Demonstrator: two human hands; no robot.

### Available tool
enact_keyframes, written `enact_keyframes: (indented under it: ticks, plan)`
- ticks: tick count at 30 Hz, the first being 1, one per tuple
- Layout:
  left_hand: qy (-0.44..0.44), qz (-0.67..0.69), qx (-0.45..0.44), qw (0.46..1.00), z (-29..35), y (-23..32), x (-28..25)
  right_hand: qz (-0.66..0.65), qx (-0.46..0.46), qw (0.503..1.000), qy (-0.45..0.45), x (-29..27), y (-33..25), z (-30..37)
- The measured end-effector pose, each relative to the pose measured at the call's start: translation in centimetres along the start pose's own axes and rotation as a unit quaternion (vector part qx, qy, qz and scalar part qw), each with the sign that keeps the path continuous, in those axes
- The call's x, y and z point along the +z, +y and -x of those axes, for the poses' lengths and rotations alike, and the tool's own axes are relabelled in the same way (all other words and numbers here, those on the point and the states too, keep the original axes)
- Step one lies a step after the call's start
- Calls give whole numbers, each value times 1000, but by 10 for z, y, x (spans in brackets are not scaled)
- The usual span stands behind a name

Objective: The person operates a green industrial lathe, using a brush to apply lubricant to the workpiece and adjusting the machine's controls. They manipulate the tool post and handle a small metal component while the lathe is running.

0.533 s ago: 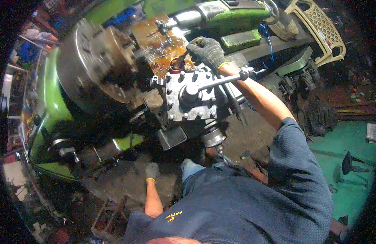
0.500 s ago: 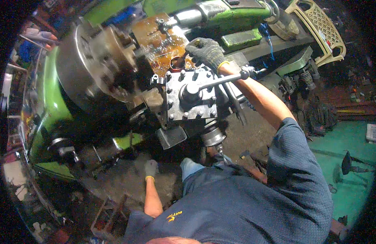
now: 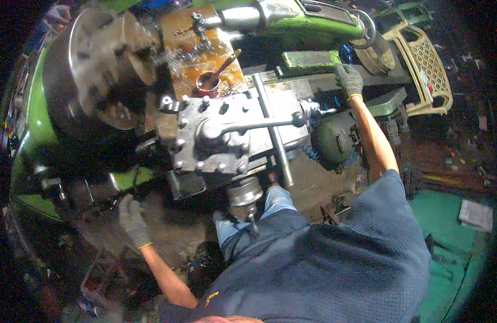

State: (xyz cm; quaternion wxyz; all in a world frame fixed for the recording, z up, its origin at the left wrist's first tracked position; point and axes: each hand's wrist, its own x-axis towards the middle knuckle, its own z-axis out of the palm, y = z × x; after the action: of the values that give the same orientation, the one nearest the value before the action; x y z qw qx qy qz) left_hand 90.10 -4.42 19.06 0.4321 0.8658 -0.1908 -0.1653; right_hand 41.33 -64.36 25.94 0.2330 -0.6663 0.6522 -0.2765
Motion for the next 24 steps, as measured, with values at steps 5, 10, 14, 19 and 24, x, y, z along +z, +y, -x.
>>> enact_keyframes:
  ticks: [5,10,14,19,24]
  plan:
    - [115,-33,97,988,38,135,25,-76,112,990,-42,9,121,-135]
    - [125,-107,296,941,71,255,72,89,-38,994,-47,44,201,-251]
    - [9,-205,397,895,59,321,110,14,47,999,-17,56,229,-287]
    - [-121,-285,442,842,45,335,120,111,11,993,-46,70,225,-284]
    - [-106,-287,393,867,41,329,130,160,10,986,-47,62,236,-272]
